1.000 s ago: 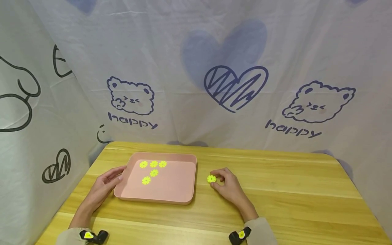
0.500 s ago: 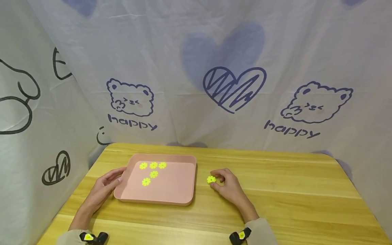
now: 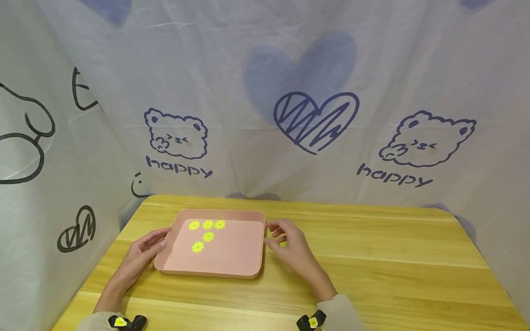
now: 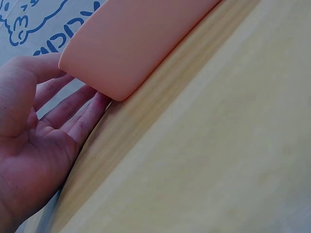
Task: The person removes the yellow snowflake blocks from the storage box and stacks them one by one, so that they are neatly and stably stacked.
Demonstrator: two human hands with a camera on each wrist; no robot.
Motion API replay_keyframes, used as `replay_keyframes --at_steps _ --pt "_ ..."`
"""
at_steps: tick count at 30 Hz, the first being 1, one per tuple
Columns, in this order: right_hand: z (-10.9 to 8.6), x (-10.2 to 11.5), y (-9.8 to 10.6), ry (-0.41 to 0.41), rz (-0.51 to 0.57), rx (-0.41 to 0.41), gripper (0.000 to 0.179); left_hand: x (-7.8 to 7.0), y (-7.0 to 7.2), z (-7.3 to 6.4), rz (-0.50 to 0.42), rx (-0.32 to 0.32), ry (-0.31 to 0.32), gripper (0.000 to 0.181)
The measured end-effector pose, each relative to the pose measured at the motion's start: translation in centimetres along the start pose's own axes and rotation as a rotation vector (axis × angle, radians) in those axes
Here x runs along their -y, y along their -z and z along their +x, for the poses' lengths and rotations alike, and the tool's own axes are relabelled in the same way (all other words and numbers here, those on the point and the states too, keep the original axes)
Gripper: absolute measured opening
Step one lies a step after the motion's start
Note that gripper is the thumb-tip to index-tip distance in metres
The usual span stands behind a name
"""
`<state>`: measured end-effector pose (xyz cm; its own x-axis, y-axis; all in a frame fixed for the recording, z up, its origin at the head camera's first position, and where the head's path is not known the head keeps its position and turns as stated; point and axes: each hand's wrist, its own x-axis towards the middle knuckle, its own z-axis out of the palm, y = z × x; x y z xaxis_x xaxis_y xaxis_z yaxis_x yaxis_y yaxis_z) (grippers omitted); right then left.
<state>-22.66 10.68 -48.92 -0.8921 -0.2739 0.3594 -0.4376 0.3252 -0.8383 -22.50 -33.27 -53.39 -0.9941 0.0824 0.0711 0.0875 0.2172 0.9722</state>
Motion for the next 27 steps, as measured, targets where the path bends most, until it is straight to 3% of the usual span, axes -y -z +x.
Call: replay_keyframes --at_steps 11,21,27 --pt "1.2 2.0 -4.5 0.022 0.089 0.106 0.031 0.1 -0.2 -0.1 0.003 -0.008 0.018 0.052" --pt "2.7 2.9 -8.5 -0.022 0.064 0.144 0.03 0.3 -0.1 -0.1 -0.002 -0.007 0.008 0.052" --pt "4.0 3.4 -10.6 -0.014 -0.009 0.179 0.028 0.2 -0.1 0.1 -0.011 -0.003 -0.004 0.051"
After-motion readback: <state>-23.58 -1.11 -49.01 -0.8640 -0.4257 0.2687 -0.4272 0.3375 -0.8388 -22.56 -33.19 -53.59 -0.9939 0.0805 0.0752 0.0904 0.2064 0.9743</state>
